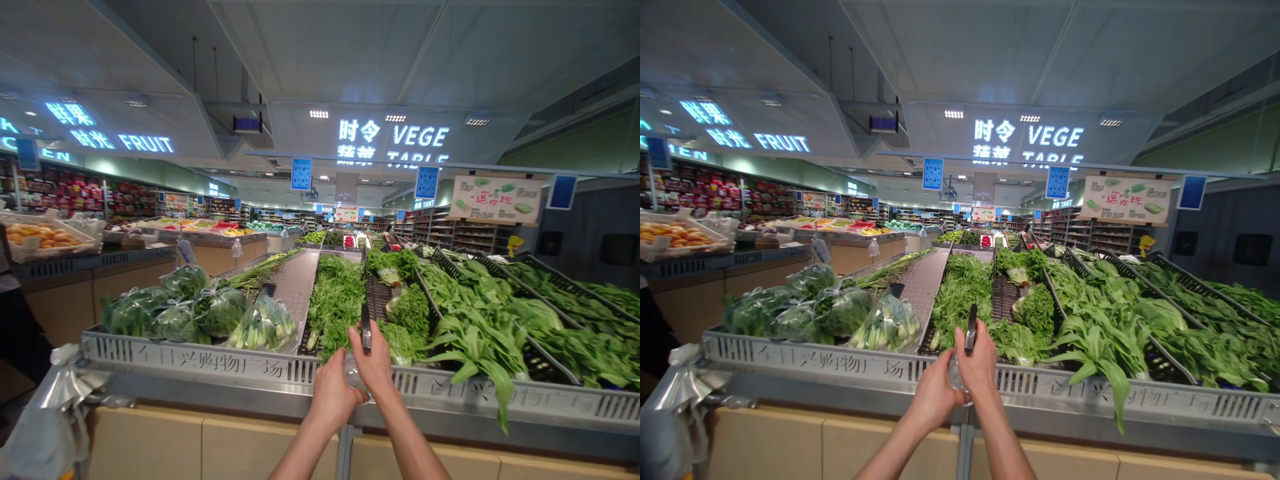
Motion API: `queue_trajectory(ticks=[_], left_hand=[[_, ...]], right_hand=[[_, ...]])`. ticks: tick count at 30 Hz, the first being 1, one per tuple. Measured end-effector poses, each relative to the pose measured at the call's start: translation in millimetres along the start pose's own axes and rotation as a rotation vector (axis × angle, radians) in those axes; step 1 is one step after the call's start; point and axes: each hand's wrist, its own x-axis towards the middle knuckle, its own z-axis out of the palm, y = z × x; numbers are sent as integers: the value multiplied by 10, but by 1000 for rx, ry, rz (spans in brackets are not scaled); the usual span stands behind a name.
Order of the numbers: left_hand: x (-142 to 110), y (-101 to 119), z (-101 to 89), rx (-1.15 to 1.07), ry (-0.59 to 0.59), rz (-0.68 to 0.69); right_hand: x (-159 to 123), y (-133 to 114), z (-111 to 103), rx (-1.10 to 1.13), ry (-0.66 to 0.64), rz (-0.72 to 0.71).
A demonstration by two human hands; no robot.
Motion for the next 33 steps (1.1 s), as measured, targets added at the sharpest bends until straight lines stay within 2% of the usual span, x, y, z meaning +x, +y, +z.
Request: queue_trajectory(ticks=[9,16,28,33], left_hand=[[44,92,-14,-33,-43,18],[79,148,-25,-33,-25,26],[69,142,-22,-44,3,48],[64,117,-15,-48,3,33]], right_hand=[[56,15,-65,7,37,-10],[94,-9,-117,9,61,-20],[108,-5,-118,-11,73,-22],[104,-6,-113,-30,58,21]])
